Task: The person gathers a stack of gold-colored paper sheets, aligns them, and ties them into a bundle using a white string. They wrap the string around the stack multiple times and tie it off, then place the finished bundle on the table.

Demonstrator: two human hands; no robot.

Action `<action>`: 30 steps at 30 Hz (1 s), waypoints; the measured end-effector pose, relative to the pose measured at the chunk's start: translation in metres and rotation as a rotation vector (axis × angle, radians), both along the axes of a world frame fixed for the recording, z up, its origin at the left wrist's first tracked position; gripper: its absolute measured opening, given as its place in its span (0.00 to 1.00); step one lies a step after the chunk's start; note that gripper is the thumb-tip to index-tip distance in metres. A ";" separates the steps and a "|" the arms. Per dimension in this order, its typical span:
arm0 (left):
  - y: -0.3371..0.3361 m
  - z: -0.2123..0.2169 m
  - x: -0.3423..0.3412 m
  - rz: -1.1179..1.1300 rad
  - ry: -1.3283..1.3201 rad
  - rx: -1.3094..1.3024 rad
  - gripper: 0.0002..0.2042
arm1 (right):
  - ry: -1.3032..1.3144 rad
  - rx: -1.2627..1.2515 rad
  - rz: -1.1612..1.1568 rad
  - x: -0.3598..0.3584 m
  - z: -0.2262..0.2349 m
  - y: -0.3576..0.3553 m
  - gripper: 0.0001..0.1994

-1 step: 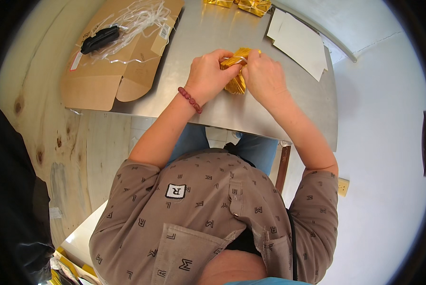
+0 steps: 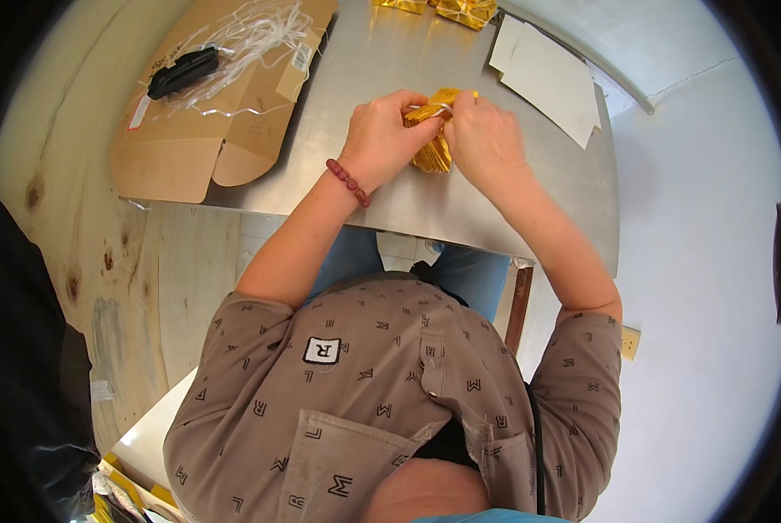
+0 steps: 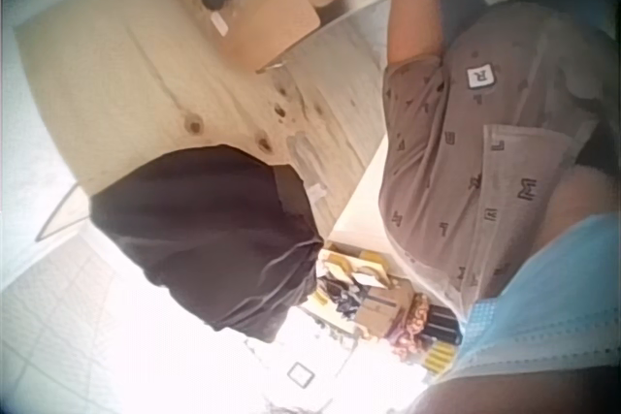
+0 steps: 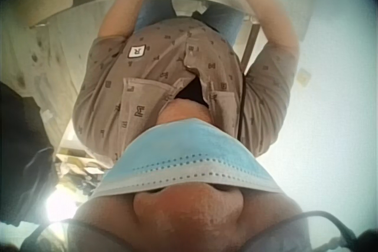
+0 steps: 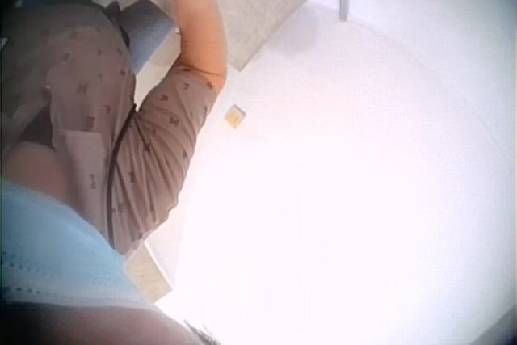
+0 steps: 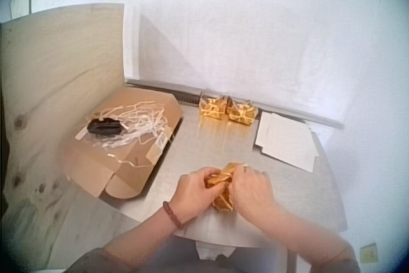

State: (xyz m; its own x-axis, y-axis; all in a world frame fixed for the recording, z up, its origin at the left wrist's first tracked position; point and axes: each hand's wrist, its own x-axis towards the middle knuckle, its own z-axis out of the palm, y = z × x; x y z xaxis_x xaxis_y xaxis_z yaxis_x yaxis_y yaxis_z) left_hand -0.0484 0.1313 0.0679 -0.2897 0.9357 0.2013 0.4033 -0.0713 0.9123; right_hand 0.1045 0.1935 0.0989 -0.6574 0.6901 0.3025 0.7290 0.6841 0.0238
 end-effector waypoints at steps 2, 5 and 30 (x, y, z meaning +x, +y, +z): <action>0.001 0.001 0.000 -0.006 -0.022 -0.066 0.21 | -0.056 -0.008 -0.001 0.000 0.004 0.000 0.13; 0.001 0.002 0.001 -0.010 -0.015 -0.067 0.21 | -0.109 -0.088 -0.027 -0.001 0.007 0.001 0.12; -0.004 0.008 -0.019 -0.261 -0.308 -0.135 0.18 | 0.842 -0.952 0.068 0.038 0.020 0.010 0.07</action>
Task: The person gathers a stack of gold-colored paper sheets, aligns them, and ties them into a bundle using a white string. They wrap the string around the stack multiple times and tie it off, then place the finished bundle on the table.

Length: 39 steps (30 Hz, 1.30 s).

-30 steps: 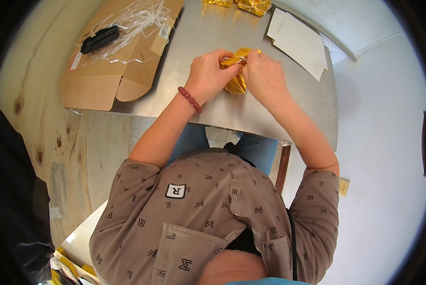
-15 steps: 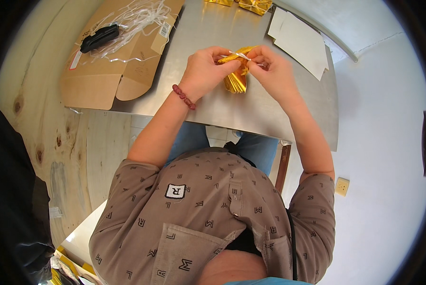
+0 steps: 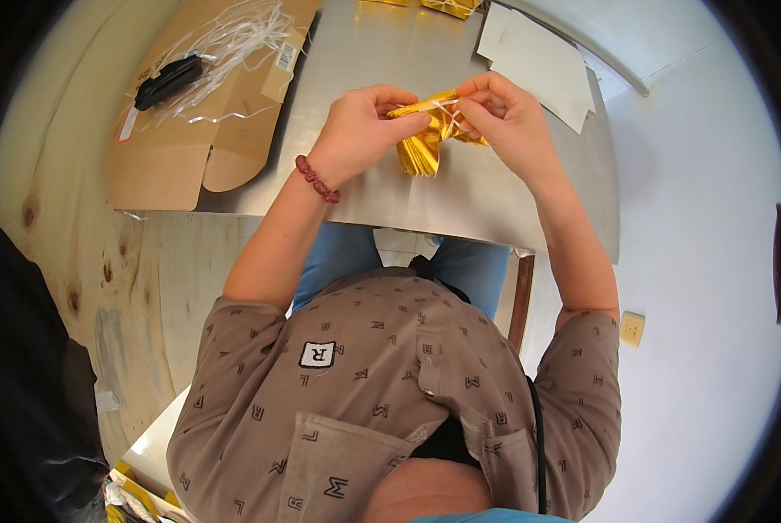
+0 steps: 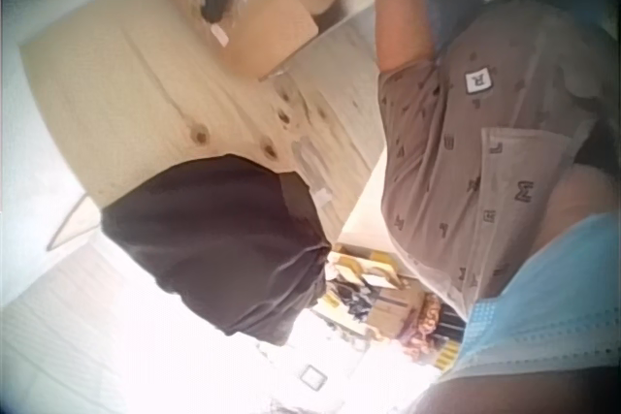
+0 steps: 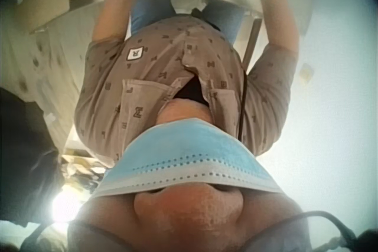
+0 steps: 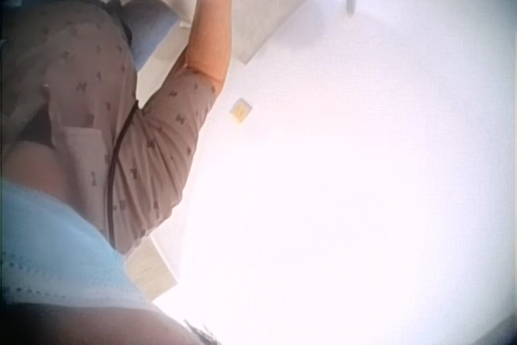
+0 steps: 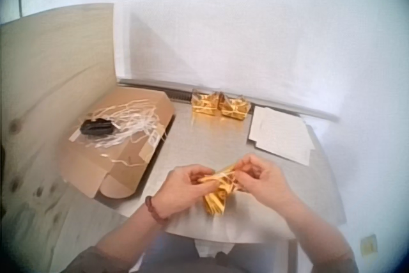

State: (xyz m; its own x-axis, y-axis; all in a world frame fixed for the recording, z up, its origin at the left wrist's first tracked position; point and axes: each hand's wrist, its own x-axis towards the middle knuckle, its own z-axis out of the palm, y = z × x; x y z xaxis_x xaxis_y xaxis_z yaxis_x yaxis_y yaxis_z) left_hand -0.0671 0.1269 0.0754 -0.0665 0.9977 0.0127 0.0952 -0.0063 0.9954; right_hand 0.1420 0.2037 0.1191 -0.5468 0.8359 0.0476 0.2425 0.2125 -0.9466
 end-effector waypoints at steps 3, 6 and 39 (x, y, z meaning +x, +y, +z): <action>-0.001 0.004 -0.002 -0.046 0.010 -0.012 0.17 | 0.052 0.058 -0.021 0.000 -0.001 -0.005 0.07; -0.002 0.007 -0.003 -0.084 0.018 -0.015 0.17 | 0.021 0.184 -0.013 0.002 -0.001 -0.009 0.08; -0.018 0.007 0.022 0.155 -0.428 0.245 0.20 | 0.598 0.451 -0.028 -0.003 -0.013 -0.051 0.05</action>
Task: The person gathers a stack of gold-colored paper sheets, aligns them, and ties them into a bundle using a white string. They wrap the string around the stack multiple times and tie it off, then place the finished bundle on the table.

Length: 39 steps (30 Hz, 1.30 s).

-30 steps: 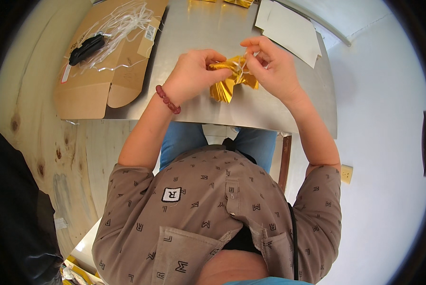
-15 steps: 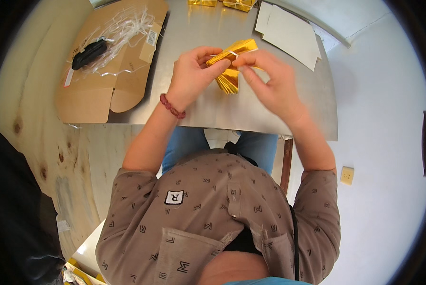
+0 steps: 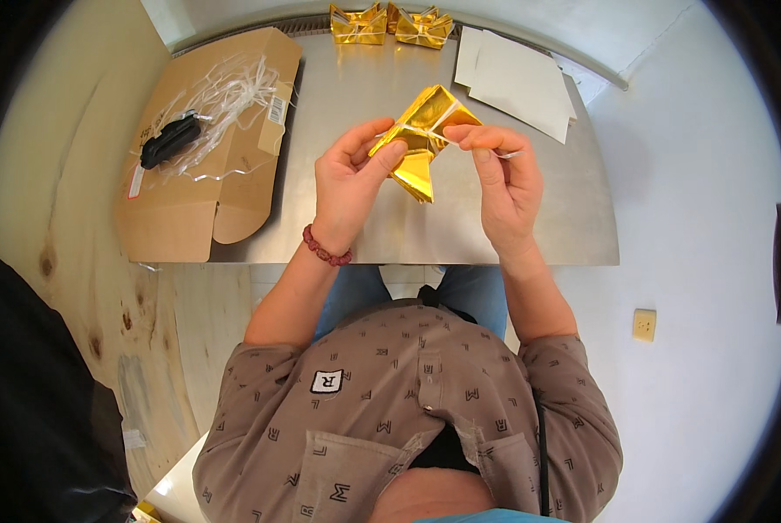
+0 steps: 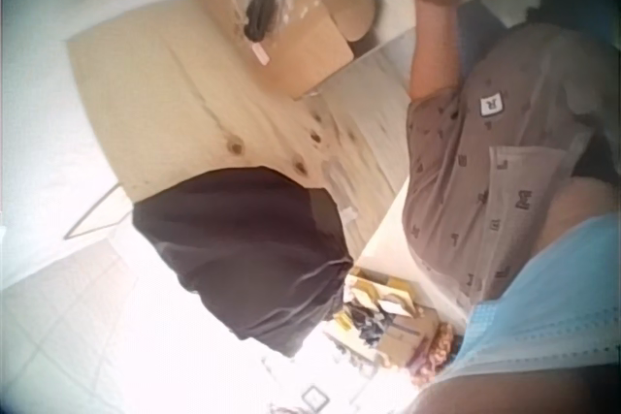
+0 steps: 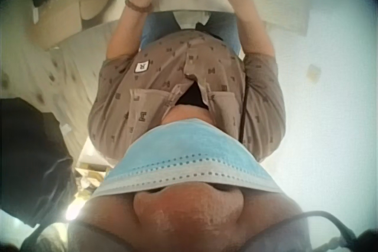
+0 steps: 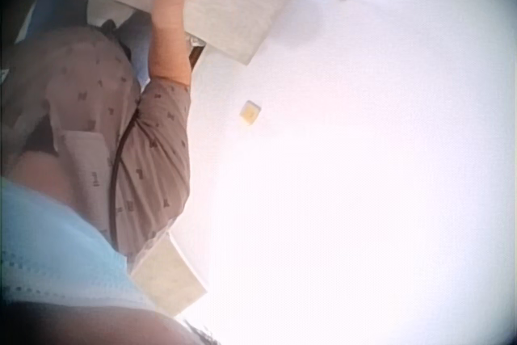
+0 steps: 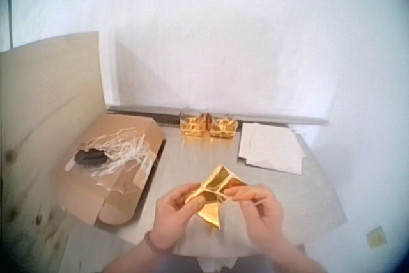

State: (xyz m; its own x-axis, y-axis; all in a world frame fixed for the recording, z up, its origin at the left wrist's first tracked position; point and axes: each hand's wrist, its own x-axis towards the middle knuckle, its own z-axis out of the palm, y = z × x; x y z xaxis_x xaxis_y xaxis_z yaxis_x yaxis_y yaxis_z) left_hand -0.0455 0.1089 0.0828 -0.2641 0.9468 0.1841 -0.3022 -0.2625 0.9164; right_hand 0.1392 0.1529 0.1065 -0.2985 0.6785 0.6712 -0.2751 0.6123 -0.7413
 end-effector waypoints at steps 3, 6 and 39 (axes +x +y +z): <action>0.000 -0.001 0.004 0.030 0.001 0.025 0.20 | 0.051 -0.058 0.030 -0.001 -0.002 -0.005 0.04; -0.001 -0.002 0.008 0.070 -0.026 0.063 0.21 | 0.031 0.059 0.058 -0.006 -0.005 -0.011 0.05; -0.026 0.050 -0.038 0.011 1.057 0.446 0.26 | -0.543 -0.163 -0.009 0.022 0.040 0.008 0.16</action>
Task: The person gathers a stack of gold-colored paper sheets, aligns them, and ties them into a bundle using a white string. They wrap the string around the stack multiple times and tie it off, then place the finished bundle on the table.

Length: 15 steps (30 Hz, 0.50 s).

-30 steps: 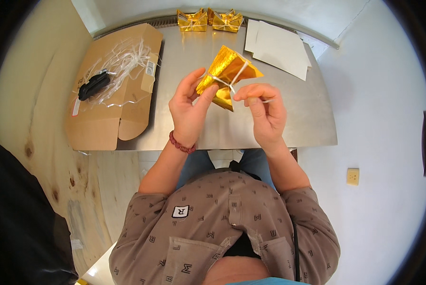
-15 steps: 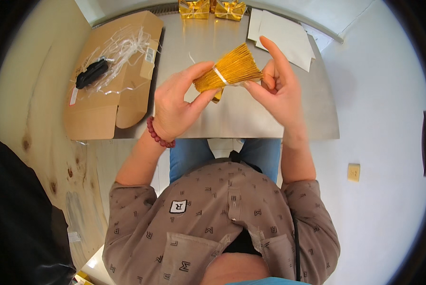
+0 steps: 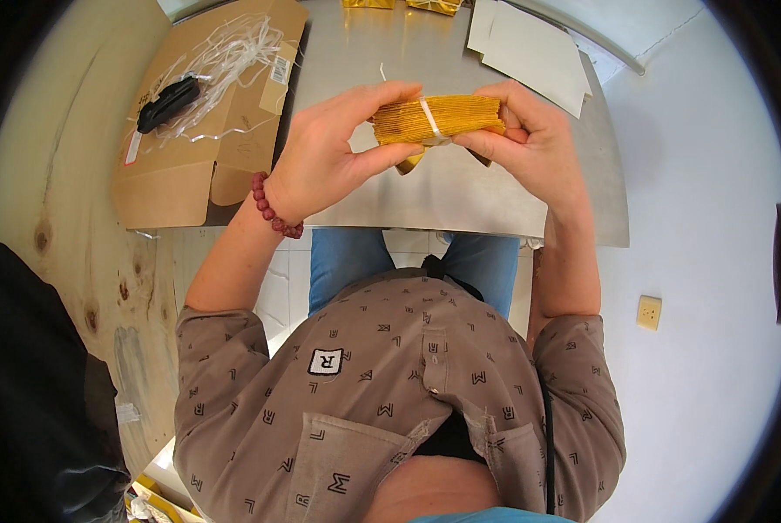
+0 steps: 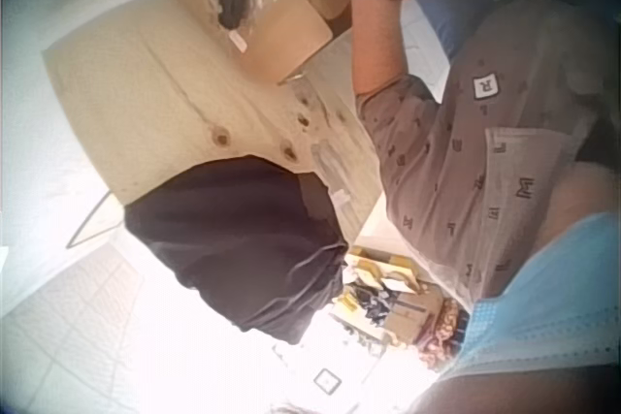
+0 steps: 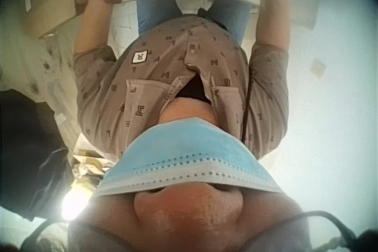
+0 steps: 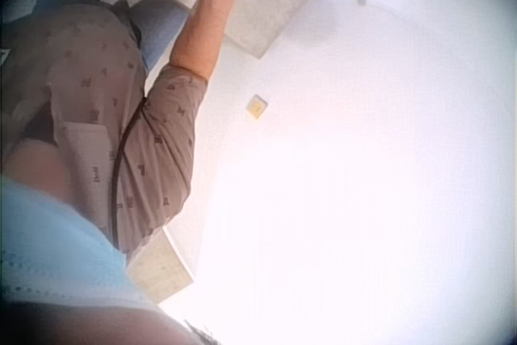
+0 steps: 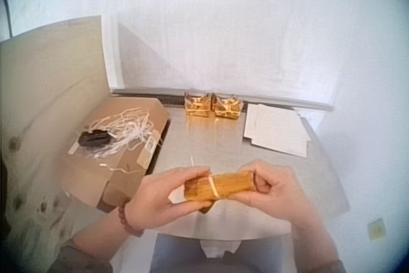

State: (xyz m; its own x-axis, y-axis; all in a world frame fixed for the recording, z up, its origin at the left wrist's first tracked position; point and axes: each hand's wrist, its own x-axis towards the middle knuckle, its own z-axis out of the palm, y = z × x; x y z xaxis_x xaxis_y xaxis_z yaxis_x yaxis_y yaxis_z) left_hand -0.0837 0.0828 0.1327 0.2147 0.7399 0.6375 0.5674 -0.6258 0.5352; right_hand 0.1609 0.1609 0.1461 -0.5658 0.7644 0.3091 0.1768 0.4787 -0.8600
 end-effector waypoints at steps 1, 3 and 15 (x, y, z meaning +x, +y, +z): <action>0.000 0.000 0.002 0.010 -0.030 -0.028 0.26 | 0.010 -0.011 0.001 0.000 0.000 0.001 0.15; 0.000 0.000 0.006 0.030 -0.057 -0.068 0.25 | 0.044 -0.071 0.015 0.001 0.000 0.002 0.15; 0.009 -0.006 0.011 0.114 -0.079 0.023 0.18 | -0.190 0.226 -0.185 0.001 0.005 0.001 0.30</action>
